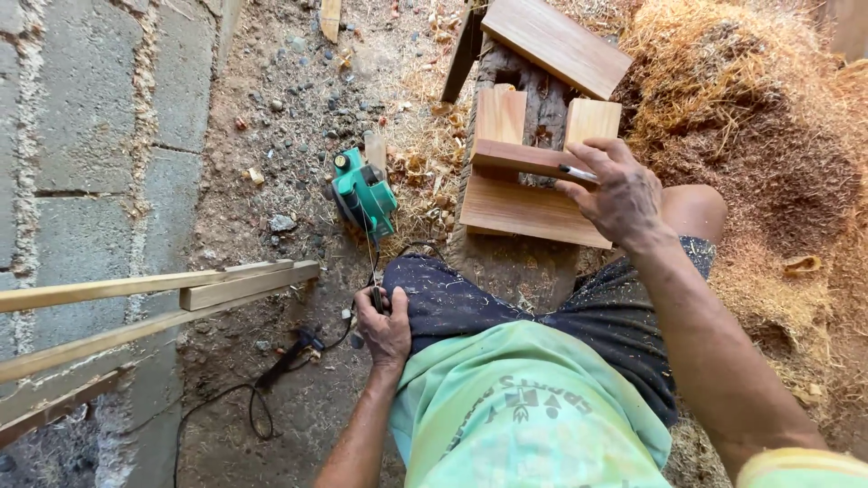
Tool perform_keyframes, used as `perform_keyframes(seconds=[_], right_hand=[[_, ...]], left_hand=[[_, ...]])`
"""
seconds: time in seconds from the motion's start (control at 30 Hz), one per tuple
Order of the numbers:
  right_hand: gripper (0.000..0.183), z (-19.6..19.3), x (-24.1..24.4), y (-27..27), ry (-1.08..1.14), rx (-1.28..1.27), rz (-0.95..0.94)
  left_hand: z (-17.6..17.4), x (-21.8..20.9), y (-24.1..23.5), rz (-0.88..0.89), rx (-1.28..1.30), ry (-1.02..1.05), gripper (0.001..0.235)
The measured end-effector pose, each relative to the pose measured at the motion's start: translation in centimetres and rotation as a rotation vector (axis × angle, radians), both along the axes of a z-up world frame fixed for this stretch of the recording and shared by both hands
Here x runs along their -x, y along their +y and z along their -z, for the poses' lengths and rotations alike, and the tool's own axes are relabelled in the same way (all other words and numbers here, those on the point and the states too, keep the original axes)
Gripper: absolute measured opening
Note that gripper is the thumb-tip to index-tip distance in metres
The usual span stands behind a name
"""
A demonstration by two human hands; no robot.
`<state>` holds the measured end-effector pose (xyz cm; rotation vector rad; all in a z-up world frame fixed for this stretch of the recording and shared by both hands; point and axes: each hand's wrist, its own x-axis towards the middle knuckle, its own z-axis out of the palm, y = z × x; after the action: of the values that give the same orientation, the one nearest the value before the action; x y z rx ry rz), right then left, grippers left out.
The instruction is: The person sits on the ground and uses a try square and a marker to draw lines on small wooden planks. They measure and mark multiple pieces of wood, stacking some on a nearby table.
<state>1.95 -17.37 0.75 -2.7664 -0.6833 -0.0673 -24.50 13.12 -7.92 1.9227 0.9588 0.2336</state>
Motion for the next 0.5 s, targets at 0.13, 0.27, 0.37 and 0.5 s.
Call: perform_keyframes(seconds=[0.13,0.27,0.37,0.5], right_hand=[[0.045,0.0,1.4,1.3,0.161,0.07,0.004],[0.065,-1.9,4.2,5.1,0.357,0.345,-0.094],[0.083,0.9,4.9,5.0,0.363,0.479,-0.126],[0.086,3.8,5.6,4.0,0.357,0.256,-0.113]], left_hand=[[-0.1,0.3,-0.1,-0.048,0.073,0.025,0.035],[0.1,0.6,0.0,-0.05,0.045,0.037,0.034],[-0.3,-0.2,-0.2,-0.025,-0.001,0.034,0.033],[-0.6,-0.1,-0.2,-0.044,0.023,0.063,0.034]])
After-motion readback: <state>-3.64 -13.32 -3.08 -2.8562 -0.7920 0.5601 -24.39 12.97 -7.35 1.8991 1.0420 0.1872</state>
